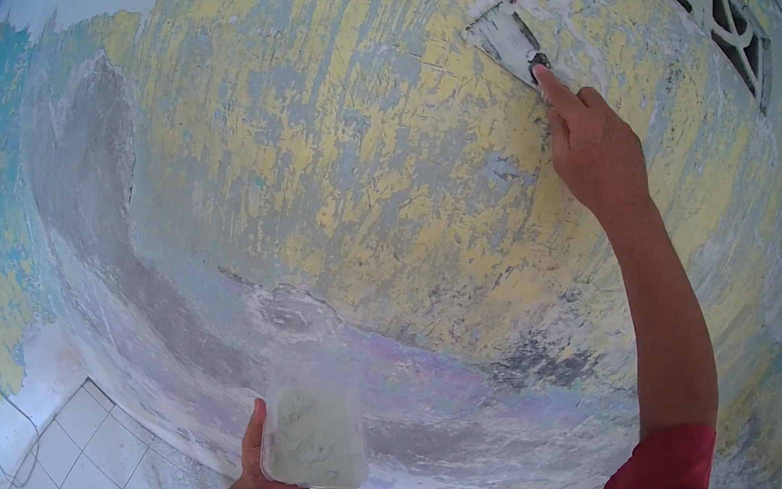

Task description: The person applies wall putty from a plastic container to a damaged indoor wall using a scraper tool.

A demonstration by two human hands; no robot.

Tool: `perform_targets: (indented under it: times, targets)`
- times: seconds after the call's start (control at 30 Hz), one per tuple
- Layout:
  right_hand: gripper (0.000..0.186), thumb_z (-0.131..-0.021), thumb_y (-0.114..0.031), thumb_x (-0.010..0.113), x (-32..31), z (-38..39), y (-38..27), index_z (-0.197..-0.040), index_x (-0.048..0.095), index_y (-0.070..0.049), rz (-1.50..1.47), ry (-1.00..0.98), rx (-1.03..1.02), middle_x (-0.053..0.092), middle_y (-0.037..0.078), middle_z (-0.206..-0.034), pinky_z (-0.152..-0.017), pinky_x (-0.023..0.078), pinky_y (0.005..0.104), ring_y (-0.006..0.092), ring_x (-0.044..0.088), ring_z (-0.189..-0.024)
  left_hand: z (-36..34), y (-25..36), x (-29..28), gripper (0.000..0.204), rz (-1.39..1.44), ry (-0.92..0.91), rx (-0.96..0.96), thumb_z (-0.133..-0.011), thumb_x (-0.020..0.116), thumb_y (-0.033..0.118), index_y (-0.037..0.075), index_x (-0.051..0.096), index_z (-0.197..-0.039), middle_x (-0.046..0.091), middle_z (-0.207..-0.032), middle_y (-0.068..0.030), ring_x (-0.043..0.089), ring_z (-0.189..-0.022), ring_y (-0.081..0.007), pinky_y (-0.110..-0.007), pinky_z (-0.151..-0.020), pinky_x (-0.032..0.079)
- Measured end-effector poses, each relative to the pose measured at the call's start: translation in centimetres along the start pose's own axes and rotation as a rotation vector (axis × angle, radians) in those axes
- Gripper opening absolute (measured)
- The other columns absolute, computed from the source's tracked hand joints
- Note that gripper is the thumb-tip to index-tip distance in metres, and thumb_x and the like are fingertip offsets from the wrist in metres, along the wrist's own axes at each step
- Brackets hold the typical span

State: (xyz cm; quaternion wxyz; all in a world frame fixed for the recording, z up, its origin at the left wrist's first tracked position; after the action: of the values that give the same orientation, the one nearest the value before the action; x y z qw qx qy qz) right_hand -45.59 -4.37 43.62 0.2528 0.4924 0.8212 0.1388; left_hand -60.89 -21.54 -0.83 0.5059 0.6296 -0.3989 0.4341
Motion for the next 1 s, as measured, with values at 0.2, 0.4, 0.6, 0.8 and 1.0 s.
perform_targets:
  times: [0.2, 0.4, 0.6, 0.8, 1.0]
  targets:
    - [0.042, -0.105, -0.022, 0.050, -3.2, 2.9, 0.7, -0.147, 0.055, -0.020, 0.071, -0.217, 0.019, 0.066, 0.017, -0.101, -0.078, 0.058, 0.0466, 0.0332, 0.070, -0.087, -0.2, 0.2, -0.7, 0.090, 0.036, -0.003, 0.050, -0.090, 0.051, 0.079, 0.014, 0.049, -0.151, 0.051, -0.153, -0.0131, 0.050, -0.139, -0.0388, -0.059, -0.115, 0.038]
    - [0.039, -0.101, -0.018, 0.054, -7.0, 1.2, -1.4, -0.138, 0.063, -0.012, 0.063, -0.123, -0.077, 0.069, 0.019, -0.097, -0.077, 0.058, 0.0476, 0.0362, 0.070, -0.086, 0.5, -0.1, 0.7, 0.087, 0.039, -0.030, 0.068, -0.091, 0.050, 0.078, 0.015, 0.051, -0.150, 0.054, -0.151, -0.0106, 0.053, -0.136, -0.0364, -0.058, -0.113, 0.040]
    - [0.040, -0.098, -0.014, 0.056, -5.7, -1.4, -1.9, -0.137, 0.064, -0.013, 0.098, -0.180, -0.052, 0.070, 0.020, -0.102, -0.080, 0.058, 0.0488, 0.0368, 0.071, -0.092, 0.2, -0.9, 1.3, 0.084, 0.045, -0.051, 0.043, -0.093, 0.049, 0.076, 0.015, 0.050, -0.151, 0.054, -0.150, -0.0096, 0.053, -0.136, -0.0351, -0.057, -0.113, 0.041]
    - [0.038, -0.101, -0.018, 0.055, -5.0, 3.0, 1.8, -0.138, 0.063, -0.016, 0.028, -0.109, -0.048, 0.070, 0.019, -0.096, -0.081, 0.057, 0.0500, 0.0383, 0.070, -0.087, 0.2, -0.5, 1.0, 0.082, 0.081, -0.063, 0.041, -0.095, 0.046, 0.075, 0.016, 0.047, -0.152, 0.054, -0.150, -0.0083, 0.052, -0.136, -0.0342, -0.056, -0.112, 0.040]
    - [0.038, -0.102, -0.020, 0.057, -4.2, 1.0, 4.7, -0.139, 0.062, -0.017, -0.017, -0.022, 0.020, 0.069, 0.019, -0.096, -0.079, 0.056, 0.0496, 0.0371, 0.069, -0.088, -0.6, -0.5, 1.8, 0.081, 0.032, -0.071, 0.024, -0.094, 0.046, 0.076, 0.018, 0.050, -0.151, 0.054, -0.151, -0.0086, 0.052, -0.138, -0.0353, -0.059, -0.113, 0.041]
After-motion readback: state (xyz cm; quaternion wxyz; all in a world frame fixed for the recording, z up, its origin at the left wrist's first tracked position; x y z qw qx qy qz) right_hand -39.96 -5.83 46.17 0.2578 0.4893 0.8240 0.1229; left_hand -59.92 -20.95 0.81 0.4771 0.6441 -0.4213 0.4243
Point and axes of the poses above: each hand's wrist, its own z-axis away from the middle knuckle, its own x-axis out of the palm, y = z × x, the point moved 4 cm from there along -z, towards the middle knuckle
